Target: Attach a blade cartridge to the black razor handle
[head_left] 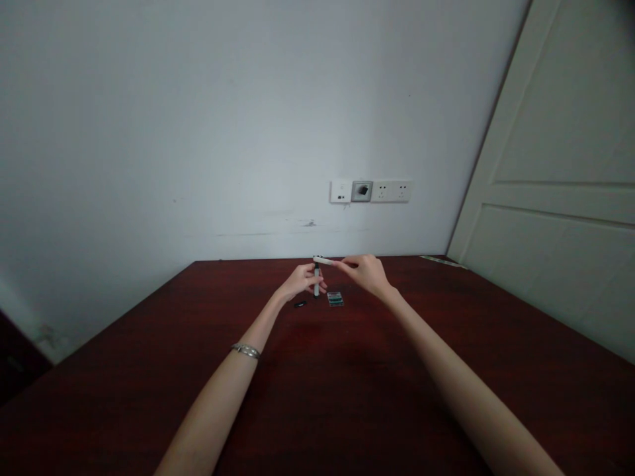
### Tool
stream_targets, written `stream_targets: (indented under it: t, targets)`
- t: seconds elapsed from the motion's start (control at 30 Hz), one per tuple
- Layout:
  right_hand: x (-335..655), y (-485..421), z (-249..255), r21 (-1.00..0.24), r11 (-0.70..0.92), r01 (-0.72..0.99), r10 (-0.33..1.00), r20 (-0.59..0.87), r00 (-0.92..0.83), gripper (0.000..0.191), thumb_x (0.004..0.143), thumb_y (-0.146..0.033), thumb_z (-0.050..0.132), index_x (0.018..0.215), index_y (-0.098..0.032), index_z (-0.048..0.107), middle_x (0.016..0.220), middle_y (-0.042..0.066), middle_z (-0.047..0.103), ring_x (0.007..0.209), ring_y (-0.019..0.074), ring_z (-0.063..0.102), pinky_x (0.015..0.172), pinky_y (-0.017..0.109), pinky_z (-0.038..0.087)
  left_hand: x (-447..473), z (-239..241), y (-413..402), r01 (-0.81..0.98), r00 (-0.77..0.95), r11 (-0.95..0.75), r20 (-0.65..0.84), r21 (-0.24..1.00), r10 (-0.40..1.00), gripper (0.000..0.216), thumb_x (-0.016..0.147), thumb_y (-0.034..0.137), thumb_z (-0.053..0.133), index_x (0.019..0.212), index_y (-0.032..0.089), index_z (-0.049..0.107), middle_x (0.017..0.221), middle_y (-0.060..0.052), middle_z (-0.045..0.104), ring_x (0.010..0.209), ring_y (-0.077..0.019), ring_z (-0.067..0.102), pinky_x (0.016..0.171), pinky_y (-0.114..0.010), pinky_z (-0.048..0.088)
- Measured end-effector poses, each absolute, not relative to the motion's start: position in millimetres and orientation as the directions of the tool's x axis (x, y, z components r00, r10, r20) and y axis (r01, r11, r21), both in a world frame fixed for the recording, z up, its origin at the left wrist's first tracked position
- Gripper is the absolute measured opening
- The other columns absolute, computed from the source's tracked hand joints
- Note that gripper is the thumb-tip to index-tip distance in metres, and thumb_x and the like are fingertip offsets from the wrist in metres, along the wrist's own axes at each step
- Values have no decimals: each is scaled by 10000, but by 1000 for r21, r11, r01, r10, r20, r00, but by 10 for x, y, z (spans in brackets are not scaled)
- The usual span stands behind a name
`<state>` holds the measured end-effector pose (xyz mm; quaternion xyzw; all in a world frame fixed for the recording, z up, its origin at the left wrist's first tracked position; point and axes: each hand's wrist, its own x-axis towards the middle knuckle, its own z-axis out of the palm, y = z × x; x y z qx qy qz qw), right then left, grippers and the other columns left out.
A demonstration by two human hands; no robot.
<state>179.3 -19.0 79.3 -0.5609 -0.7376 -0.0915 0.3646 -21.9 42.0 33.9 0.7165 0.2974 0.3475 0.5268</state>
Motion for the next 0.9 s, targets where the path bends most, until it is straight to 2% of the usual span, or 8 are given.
stream_targets:
  t: [0.1,0.23,0.5,0.73,0.9]
  targets:
    - [1808,-160,752,-257,334,907,744,662,-87,477,810,-622,435,821,-263,748,721,52,712,633,162,605,525,233,281,-198,331,411,24,589,-268,203,963,782,269,739,289,655,877,126,490,773,-110,682,678,-186,674,569,-261,517]
    - [1919,-107,708,-308,316,897,755,654,-41,459,807,-607,456,830,-256,750,726,53,713,635,158,606,528,227,294,-205,312,436,10,588,-272,214,962,780,271,736,285,660,874,125,491,780,-109,680,681,-184,674,579,-259,516]
    - [1775,-159,741,-332,412,849,753,648,-112,498,796,-624,458,796,-222,752,693,54,701,593,140,566,527,231,280,-201,329,413,30,594,-294,219,955,774,300,719,306,669,893,124,505,764,-111,681,675,-193,673,558,-264,510]
    - [1968,-84,708,-387,354,852,766,643,-26,510,771,-641,476,811,-217,757,691,50,702,602,150,573,526,230,287,-230,337,431,24,577,-291,224,956,785,269,709,280,671,854,134,498,777,-103,682,683,-195,675,563,-258,503]
    - [1809,-139,734,-346,405,846,752,653,-93,517,786,-641,458,801,-218,756,674,51,699,577,138,553,526,231,275,-236,311,451,35,550,-292,225,956,804,270,697,265,675,861,122,514,742,-100,678,664,-190,671,559,-257,497]
